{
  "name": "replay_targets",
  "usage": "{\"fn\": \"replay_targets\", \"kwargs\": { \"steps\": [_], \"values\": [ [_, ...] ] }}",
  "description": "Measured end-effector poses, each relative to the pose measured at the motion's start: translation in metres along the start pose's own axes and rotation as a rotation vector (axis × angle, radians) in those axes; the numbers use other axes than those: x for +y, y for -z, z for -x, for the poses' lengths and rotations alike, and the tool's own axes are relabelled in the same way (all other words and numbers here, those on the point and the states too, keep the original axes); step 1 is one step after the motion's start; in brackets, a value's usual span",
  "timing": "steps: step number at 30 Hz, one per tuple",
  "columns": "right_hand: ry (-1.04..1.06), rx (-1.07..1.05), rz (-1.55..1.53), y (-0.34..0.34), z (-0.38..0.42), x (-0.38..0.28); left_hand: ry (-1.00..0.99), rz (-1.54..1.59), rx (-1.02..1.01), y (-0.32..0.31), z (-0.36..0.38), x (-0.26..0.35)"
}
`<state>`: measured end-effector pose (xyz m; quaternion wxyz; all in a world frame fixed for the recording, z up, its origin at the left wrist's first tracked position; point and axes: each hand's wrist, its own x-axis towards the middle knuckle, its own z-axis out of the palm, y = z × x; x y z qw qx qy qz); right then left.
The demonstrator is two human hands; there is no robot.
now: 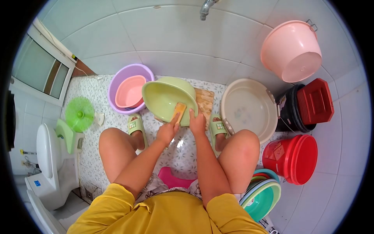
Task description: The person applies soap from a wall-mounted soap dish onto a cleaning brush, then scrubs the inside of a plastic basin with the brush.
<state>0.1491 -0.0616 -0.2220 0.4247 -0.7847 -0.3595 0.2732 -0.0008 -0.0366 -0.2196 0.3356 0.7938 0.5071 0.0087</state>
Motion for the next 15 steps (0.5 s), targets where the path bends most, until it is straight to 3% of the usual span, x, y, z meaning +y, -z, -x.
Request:
{"fn": "replay_targets", "kwargs": {
  "steps": [4, 6, 10, 12, 13, 15],
  "values": [
    [-0.008, 0.064, 0.018, 0.000, -0.005, 0.004, 0.163, -0.205, 0.091, 0.008, -0.006, -0.018],
    [-0.008, -0.037, 0.056, 0.003, -0.007, 0.005, 0.173, -0.234, 0.130, 0.015, -0.007, -0.030],
    [0.008, 0.010, 0.015, -0.004, -0.007, 0.007, 0.188, -0.190, 0.137, 0.018, -0.004, -0.029],
    [0.049, 0.081, -0.440, -0.017, -0.004, 0.021, 0.195, -0.143, 0.120, 0.015, -0.002, -0.024],
    [0.047, 0.083, -0.441, -0.022, -0.002, 0.030, 0.206, -0.090, 0.101, 0.013, -0.002, -0.022],
    [-0.228, -0.054, -0.509, -0.029, 0.003, 0.036, 0.218, -0.043, 0.082, 0.011, -0.002, -0.019]
  ]
}}
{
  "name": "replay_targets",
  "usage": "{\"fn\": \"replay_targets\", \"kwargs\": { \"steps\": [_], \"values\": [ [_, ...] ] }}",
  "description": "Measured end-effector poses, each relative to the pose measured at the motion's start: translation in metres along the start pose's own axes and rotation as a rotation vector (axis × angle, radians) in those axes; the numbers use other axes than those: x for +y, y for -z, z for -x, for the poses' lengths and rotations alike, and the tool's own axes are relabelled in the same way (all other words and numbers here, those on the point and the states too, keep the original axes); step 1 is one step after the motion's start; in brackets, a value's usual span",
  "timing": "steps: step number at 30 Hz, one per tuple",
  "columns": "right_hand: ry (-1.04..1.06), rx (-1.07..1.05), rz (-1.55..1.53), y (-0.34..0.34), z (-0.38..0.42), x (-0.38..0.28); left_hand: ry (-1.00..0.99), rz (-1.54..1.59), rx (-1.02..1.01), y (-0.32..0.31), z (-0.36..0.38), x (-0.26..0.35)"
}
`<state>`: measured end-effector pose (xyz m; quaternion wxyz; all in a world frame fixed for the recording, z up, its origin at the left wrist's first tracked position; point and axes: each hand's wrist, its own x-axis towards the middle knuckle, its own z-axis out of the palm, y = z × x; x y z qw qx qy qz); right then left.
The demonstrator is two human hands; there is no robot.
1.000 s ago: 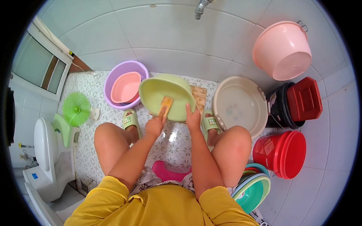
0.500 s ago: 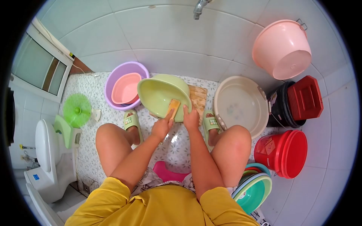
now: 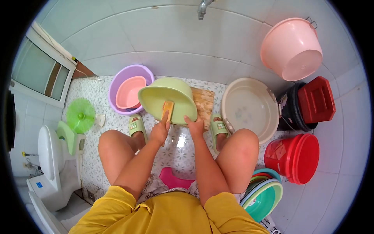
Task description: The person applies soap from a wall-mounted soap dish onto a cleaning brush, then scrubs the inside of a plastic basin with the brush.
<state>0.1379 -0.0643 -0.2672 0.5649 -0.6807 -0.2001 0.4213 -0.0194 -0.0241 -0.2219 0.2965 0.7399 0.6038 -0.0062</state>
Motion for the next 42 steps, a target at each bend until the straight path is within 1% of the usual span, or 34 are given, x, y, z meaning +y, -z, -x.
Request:
{"fn": "replay_targets", "kwargs": {
  "steps": [1, 3, 5, 6, 8, 9, 10, 12, 13, 15, 16, 18, 19, 21, 23, 25, 26, 28, 29, 30, 32, 33, 35, 36, 37, 39, 41, 42],
  "values": [
    [-0.002, 0.002, -0.005, -0.002, 0.001, -0.002, -0.017, 0.030, -0.015, -0.001, -0.001, 0.000],
    [-0.146, 0.002, -0.140, -0.002, 0.001, -0.003, -0.036, 0.054, -0.035, -0.004, -0.001, 0.004],
    [-0.153, -0.004, -0.170, 0.000, -0.004, 0.004, -0.134, 0.203, -0.116, -0.006, 0.000, 0.011],
    [-0.156, -0.015, -0.195, 0.001, -0.007, 0.007, -0.134, 0.199, -0.118, -0.019, -0.004, 0.011],
    [-0.148, -0.004, -0.170, 0.001, -0.006, 0.006, -0.505, 0.566, 0.056, -0.052, -0.015, 0.006],
    [-0.139, 0.005, -0.142, 0.002, -0.004, 0.006, -0.431, 0.553, -0.001, -0.045, -0.011, 0.012],
    [-0.142, 0.009, -0.144, 0.001, -0.003, 0.005, -0.431, 0.550, -0.006, -0.034, -0.007, 0.018],
    [-0.117, 0.064, -0.193, -0.001, -0.002, 0.003, -0.184, 0.184, -0.082, -0.015, -0.003, 0.028],
    [-0.118, 0.066, -0.194, -0.001, -0.002, 0.002, -0.184, 0.183, -0.084, -0.013, -0.004, 0.027],
    [-0.150, 0.033, -0.239, -0.001, -0.001, -0.002, -0.091, -0.063, -0.046, -0.006, -0.006, 0.021],
    [-0.150, 0.031, -0.240, -0.002, 0.000, -0.005, -0.090, -0.064, -0.045, -0.002, -0.007, 0.017],
    [-0.084, 0.038, -0.261, -0.004, 0.002, -0.007, 0.003, -0.203, 0.048, 0.008, -0.008, 0.008],
    [-0.085, 0.035, -0.261, -0.004, 0.002, -0.007, -0.028, -0.257, 0.115, 0.005, -0.011, -0.001],
    [-0.081, 0.011, -0.200, -0.004, 0.000, -0.006, -0.037, -0.201, 0.090, 0.003, -0.009, -0.005],
    [-0.083, 0.013, -0.214, -0.004, -0.002, -0.003, -0.052, -0.144, 0.063, 0.001, -0.008, -0.005],
    [-0.085, 0.020, -0.230, -0.003, 0.000, -0.004, -0.107, 0.123, -0.094, -0.004, -0.005, 0.000],
    [-0.122, -0.001, -0.206, -0.003, 0.000, -0.005, -0.113, 0.119, -0.097, -0.009, -0.004, 0.003],
    [-0.157, -0.016, -0.187, -0.003, -0.001, -0.004, -0.295, 0.340, -0.104, -0.025, -0.001, 0.007],
    [-0.171, 0.006, -0.220, -0.004, -0.003, -0.001, -0.315, 0.377, -0.096, -0.032, -0.002, 0.009],
    [-0.184, 0.028, -0.253, -0.004, -0.004, 0.001, -0.319, 0.374, -0.097, -0.028, -0.001, 0.014],
    [-0.194, 0.009, -0.295, -0.003, -0.005, 0.005, -0.228, 0.220, -0.119, -0.019, 0.002, 0.021],
    [-0.204, -0.014, -0.334, -0.002, -0.005, 0.003, -0.229, 0.220, -0.118, -0.017, 0.002, 0.022],
    [-0.225, -0.019, -0.350, 0.000, -0.004, 0.000, -0.151, 0.027, -0.088, -0.012, 0.001, 0.019],
    [-0.247, -0.024, -0.367, 0.000, -0.003, -0.002, -0.151, 0.026, -0.086, -0.012, 0.000, 0.014],
    [-0.246, -0.025, -0.369, -0.001, -0.003, -0.005, -0.141, -0.012, -0.060, -0.014, -0.002, 0.007],
    [-0.210, 0.059, -0.438, -0.003, -0.002, -0.007, -0.133, -0.055, -0.033, -0.014, -0.004, -0.003],
    [-0.207, 0.077, -0.435, -0.004, -0.006, -0.006, -0.084, -0.127, 0.083, -0.012, -0.005, -0.015],
    [-0.203, 0.094, -0.424, -0.004, -0.006, -0.011, -0.085, -0.128, 0.084, -0.009, -0.006, -0.018]
  ]
}}
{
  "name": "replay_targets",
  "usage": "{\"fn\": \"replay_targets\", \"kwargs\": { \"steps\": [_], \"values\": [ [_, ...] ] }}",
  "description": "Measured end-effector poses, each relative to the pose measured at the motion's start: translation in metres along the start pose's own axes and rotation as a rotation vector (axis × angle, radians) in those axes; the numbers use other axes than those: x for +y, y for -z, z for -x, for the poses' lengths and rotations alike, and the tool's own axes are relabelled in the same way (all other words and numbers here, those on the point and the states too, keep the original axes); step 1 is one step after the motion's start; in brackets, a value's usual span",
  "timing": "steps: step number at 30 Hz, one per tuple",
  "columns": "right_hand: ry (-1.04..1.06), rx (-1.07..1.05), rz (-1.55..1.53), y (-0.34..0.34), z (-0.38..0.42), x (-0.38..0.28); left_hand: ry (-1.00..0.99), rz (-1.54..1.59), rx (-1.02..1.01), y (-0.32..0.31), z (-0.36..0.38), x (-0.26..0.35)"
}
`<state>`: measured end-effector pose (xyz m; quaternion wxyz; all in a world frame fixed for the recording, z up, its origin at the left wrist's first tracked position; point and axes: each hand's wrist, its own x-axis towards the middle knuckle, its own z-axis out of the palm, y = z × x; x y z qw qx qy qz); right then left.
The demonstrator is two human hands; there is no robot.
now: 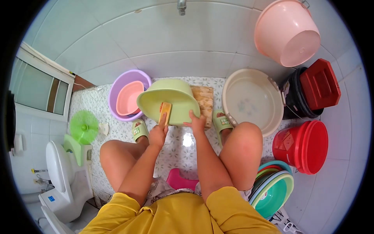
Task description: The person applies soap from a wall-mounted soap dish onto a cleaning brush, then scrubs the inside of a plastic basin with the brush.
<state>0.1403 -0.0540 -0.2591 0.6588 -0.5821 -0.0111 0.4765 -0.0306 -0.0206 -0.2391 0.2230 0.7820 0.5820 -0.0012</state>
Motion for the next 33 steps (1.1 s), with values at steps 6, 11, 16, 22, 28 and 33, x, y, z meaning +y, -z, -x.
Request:
{"fn": "replay_targets", "kwargs": {
  "steps": [6, 11, 16, 22, 28, 33],
  "values": [
    [-0.091, -0.126, 0.196, -0.002, 0.004, -0.001, -0.034, 0.272, -0.086, 0.002, 0.004, 0.010],
    [-0.209, -0.170, 0.094, 0.003, 0.000, 0.009, -0.168, 0.471, -0.123, -0.001, 0.005, 0.040],
    [-0.157, -0.103, -0.066, 0.000, -0.001, -0.002, -0.130, 0.219, -0.074, 0.006, -0.001, 0.046],
    [-0.015, -0.010, -0.011, 0.002, -0.006, -0.019, -0.012, -0.047, 0.013, 0.013, -0.014, 0.020],
    [0.118, -0.149, 0.181, 0.000, -0.005, -0.014, 0.012, 0.269, -0.093, 0.014, -0.010, 0.022],
    [0.037, -0.155, 0.250, -0.007, 0.014, -0.018, -0.259, 0.760, -0.034, -0.014, -0.006, 0.026]
  ]
}}
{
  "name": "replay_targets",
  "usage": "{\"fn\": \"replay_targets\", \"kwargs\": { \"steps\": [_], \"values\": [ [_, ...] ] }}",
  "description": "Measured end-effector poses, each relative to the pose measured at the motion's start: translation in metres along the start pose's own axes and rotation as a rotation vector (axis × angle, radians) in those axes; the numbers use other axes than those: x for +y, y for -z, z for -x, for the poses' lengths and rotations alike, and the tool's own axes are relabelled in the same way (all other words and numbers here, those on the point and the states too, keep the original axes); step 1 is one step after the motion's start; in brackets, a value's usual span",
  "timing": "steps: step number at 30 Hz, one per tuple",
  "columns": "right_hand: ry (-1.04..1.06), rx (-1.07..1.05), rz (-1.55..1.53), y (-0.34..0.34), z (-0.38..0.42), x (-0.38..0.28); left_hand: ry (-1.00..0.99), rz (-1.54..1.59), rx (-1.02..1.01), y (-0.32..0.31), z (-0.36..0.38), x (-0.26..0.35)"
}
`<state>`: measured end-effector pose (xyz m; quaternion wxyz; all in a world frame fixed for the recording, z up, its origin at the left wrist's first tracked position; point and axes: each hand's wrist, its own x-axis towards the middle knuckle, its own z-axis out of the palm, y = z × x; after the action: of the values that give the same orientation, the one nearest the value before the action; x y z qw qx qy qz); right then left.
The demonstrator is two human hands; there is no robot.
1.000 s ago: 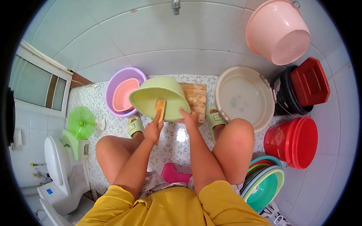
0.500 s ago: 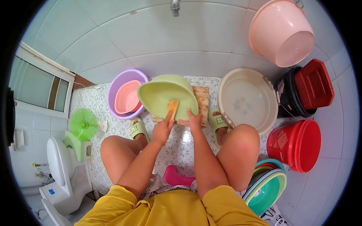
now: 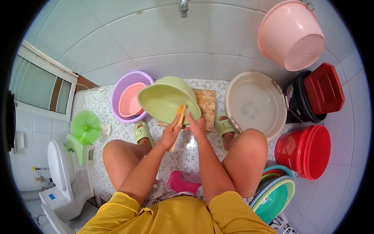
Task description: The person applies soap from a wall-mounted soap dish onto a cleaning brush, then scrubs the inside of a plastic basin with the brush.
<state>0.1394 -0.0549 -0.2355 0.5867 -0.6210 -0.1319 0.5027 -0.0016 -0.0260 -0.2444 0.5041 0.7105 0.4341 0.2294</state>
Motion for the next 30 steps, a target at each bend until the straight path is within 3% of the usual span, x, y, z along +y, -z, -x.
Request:
{"fn": "replay_targets", "kwargs": {
  "steps": [5, 7, 8, 13, 17, 19, 24, 26, 28, 30],
  "values": [
    [-0.035, 0.045, -0.193, -0.001, -0.001, 0.011, 0.162, -0.172, -0.095, 0.002, 0.005, 0.021],
    [-0.049, 0.059, -0.276, 0.000, -0.008, 0.020, 0.282, -0.505, -0.094, 0.008, 0.004, 0.019],
    [-0.059, 0.042, -0.262, 0.003, -0.012, 0.023, 0.283, -0.505, -0.091, 0.013, 0.004, 0.015],
    [-0.055, 0.081, -0.299, -0.002, -0.010, 0.016, 0.155, -1.072, 0.075, 0.042, -0.004, -0.002],
    [-0.031, 0.072, -0.254, -0.005, -0.011, 0.014, 0.118, -1.093, 0.100, 0.058, -0.009, -0.004],
    [-0.026, 0.033, -0.235, -0.006, -0.014, 0.016, 0.202, -1.025, 0.018, 0.055, -0.008, 0.001],
    [-0.036, 0.006, -0.017, -0.011, -0.015, 0.013, 0.172, -0.574, -0.024, 0.028, 0.004, -0.001],
    [-0.041, -0.016, -0.073, -0.012, -0.014, 0.016, 0.182, -0.420, -0.026, 0.017, 0.008, -0.001],
    [-0.045, -0.033, -0.128, -0.013, -0.012, 0.018, -0.007, -0.229, 0.072, 0.006, 0.009, -0.003],
    [-0.002, -0.024, -0.152, -0.012, -0.011, 0.021, 0.070, -0.244, 0.033, 0.006, 0.012, -0.001]
  ]
}}
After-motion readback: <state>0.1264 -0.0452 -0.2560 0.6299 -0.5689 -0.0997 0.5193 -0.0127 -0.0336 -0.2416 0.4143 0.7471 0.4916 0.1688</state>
